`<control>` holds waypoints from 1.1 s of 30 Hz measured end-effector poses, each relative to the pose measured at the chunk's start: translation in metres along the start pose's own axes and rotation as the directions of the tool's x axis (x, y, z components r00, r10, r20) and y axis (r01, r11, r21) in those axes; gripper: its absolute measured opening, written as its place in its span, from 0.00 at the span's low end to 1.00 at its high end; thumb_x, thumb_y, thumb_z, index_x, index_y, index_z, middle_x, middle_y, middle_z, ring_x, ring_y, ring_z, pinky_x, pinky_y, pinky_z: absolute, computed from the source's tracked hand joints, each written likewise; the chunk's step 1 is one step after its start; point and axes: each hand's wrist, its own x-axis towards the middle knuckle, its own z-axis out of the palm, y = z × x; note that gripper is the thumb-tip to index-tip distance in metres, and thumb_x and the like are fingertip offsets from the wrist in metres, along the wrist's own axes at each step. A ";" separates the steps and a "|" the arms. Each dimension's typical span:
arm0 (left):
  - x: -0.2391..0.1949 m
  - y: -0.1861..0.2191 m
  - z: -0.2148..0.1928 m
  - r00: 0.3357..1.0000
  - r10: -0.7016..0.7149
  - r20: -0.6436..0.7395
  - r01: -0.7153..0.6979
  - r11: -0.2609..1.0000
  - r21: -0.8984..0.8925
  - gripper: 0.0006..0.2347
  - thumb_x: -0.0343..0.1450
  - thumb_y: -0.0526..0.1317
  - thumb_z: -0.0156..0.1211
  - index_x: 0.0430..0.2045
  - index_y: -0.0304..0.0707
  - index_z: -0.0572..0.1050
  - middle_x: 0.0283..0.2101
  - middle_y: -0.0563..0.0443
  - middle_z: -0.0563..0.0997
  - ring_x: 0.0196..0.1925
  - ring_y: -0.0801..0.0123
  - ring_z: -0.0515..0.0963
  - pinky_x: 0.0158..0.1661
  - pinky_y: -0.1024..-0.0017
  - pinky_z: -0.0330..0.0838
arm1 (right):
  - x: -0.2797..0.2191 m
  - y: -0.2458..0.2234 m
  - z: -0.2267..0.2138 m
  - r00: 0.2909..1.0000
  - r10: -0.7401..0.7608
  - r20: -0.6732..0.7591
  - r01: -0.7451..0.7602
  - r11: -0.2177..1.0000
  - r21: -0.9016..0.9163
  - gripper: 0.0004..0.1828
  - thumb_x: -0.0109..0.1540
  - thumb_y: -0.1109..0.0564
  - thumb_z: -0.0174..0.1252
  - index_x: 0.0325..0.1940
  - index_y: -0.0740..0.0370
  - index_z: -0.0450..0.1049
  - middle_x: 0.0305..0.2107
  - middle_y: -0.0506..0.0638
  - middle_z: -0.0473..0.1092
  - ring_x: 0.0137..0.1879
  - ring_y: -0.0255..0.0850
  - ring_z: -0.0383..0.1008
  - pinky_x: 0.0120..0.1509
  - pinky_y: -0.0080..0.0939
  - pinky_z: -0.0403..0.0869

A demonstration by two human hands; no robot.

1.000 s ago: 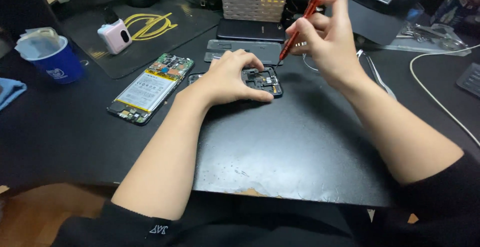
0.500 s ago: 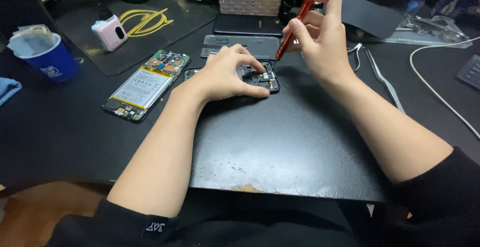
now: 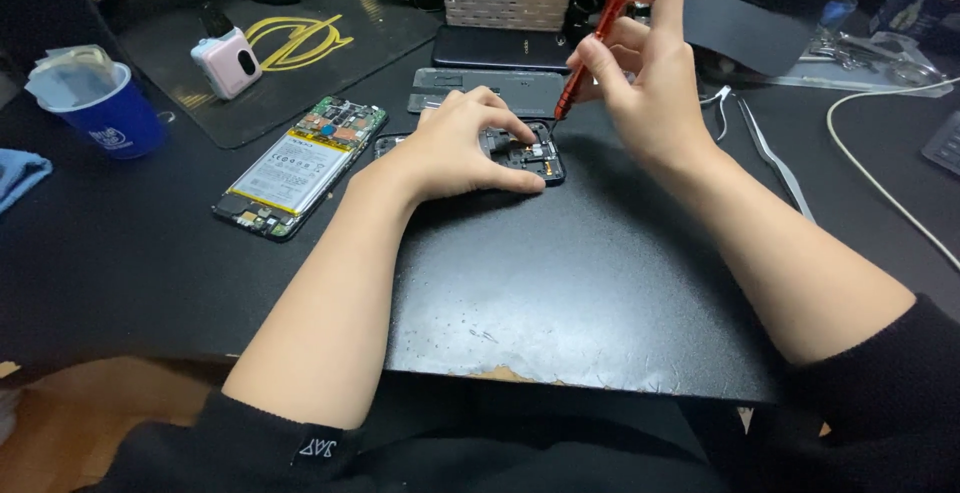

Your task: Removing internal components and screws from a smartphone using a precision screwdriver.

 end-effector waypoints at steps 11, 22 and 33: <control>0.000 -0.005 0.004 0.998 0.040 -0.042 -0.040 0.999 -0.009 0.23 0.57 0.61 0.70 0.44 0.61 0.83 0.54 0.61 0.73 0.62 0.66 0.67 0.63 0.57 0.51 | 0.001 -0.001 0.009 1.000 0.012 -0.023 -0.014 0.994 -0.104 0.24 0.69 0.68 0.64 0.61 0.54 0.59 0.26 0.46 0.62 0.34 0.33 0.64 0.42 0.33 0.71; -0.002 -0.004 0.003 1.000 0.020 -0.022 -0.021 0.999 -0.032 0.24 0.57 0.62 0.69 0.45 0.62 0.83 0.56 0.60 0.72 0.63 0.66 0.67 0.63 0.60 0.52 | 0.003 -0.016 0.004 0.987 0.031 0.160 -0.046 0.994 0.095 0.22 0.70 0.71 0.44 0.63 0.55 0.48 0.39 0.58 0.74 0.46 0.44 0.78 0.53 0.42 0.80; -0.002 -0.003 0.003 0.999 0.021 -0.035 -0.022 0.999 -0.029 0.22 0.57 0.61 0.69 0.44 0.63 0.83 0.57 0.60 0.71 0.65 0.67 0.66 0.64 0.58 0.50 | -0.003 -0.005 0.006 0.998 0.016 0.060 -0.011 0.997 -0.079 0.27 0.72 0.65 0.60 0.65 0.50 0.51 0.39 0.50 0.69 0.43 0.37 0.73 0.43 0.35 0.73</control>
